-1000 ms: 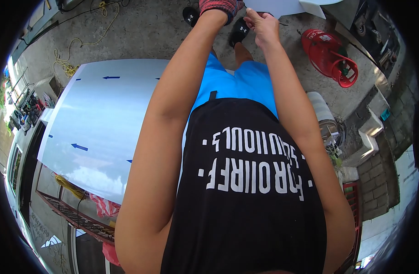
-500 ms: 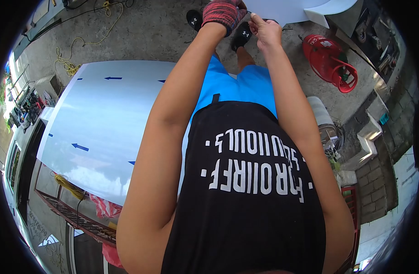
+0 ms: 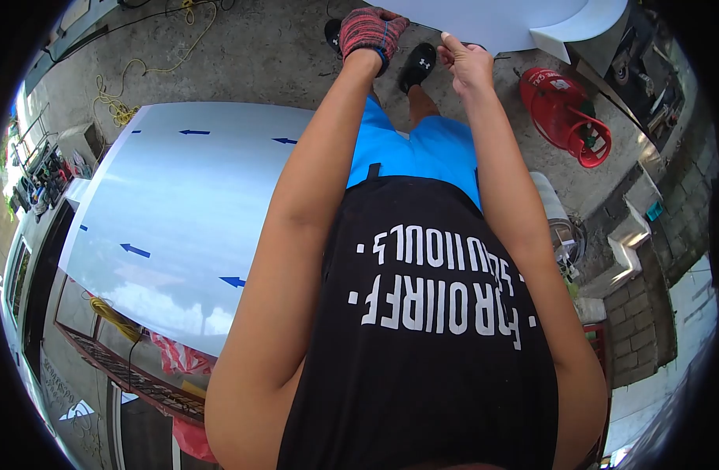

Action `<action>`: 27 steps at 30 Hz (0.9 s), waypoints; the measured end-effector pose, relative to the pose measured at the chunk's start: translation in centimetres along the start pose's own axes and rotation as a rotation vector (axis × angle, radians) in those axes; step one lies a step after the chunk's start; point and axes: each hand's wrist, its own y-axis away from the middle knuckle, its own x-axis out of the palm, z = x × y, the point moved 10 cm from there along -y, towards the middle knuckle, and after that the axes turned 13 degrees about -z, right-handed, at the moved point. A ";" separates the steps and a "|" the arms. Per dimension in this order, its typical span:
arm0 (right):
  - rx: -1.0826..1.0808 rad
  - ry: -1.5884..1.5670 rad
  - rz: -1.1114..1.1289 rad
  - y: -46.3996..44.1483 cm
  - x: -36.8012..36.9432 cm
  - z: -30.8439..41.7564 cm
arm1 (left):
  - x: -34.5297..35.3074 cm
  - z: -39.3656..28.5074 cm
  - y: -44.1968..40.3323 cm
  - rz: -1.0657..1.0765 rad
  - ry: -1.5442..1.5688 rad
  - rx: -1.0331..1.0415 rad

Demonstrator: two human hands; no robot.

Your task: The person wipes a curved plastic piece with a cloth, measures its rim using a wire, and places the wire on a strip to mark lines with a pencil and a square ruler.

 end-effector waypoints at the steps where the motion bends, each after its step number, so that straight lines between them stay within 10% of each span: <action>1: -0.002 0.001 0.002 0.1 0.1 0.1 | -0.1 0.3 -0.2 -0.023 0.013 -0.009; 27: 0.009 0.022 0.037 -0.1 0.1 0.2 | 0.4 1.0 -1.2 0.183 -0.075 0.076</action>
